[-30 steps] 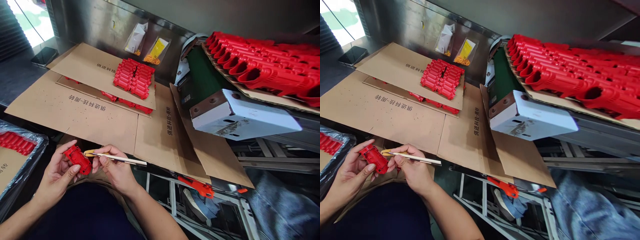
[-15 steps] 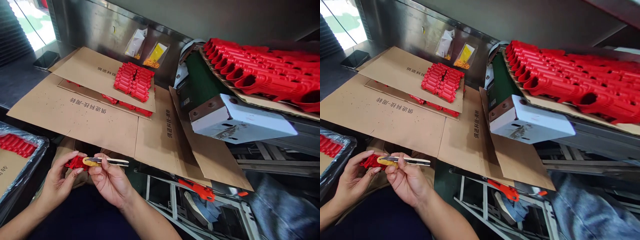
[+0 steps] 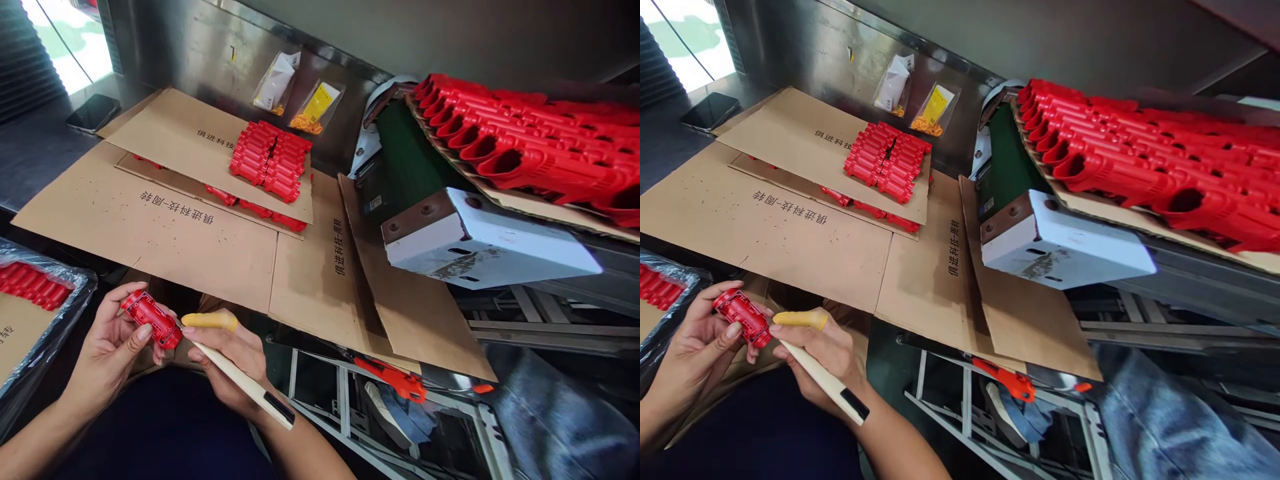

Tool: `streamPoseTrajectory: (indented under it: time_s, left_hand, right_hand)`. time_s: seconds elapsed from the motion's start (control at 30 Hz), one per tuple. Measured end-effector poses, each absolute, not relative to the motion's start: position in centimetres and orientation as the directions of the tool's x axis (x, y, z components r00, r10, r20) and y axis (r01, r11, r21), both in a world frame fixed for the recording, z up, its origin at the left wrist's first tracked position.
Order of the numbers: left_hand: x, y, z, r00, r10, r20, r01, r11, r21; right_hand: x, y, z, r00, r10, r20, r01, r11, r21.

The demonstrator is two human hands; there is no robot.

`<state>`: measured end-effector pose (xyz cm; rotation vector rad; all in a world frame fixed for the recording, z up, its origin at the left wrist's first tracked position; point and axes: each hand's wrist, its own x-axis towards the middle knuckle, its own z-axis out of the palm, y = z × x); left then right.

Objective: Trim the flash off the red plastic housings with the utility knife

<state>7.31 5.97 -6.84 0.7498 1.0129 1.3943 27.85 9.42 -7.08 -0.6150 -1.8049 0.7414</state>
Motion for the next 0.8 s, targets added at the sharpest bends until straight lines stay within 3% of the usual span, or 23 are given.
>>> streamPoseTrajectory:
  time_s: [0.3, 0.5, 0.57, 0.7, 0.8]
  left_hand:
    - [7.5, 5.7, -6.4, -0.104, 0.983, -0.152, -0.427, 0.094, 0.9]
    - [7.6, 5.7, -6.7, -0.115, 0.983, -0.141, -0.424, 0.08, 0.902]
    - [7.9, 5.7, -6.4, -0.119, 0.976, -0.181, -0.441, 0.111, 0.891]
    - [8.0, 5.9, -5.5, -0.088, 0.963, -0.256, -0.469, 0.187, 0.863]
    - [7.6, 6.1, -5.5, -0.095, 0.962, -0.257, -0.456, 0.188, 0.87]
  right_hand:
    - [27.5, 9.5, -7.2, -0.328, 0.693, 0.642, 0.046, 0.691, -0.722]
    - [27.5, 9.5, -8.0, -0.343, 0.773, 0.533, 0.044, 0.58, -0.813]
    - [27.6, 9.9, -8.4, -0.385, 0.724, 0.572, 0.033, 0.63, -0.776]
    - [28.8, 10.6, -8.6, -0.531, 0.511, 0.676, 0.101, 0.831, -0.548]
    - [30.0, 10.7, -8.2, -0.398, 0.636, 0.661, 0.237, 0.768, -0.595]
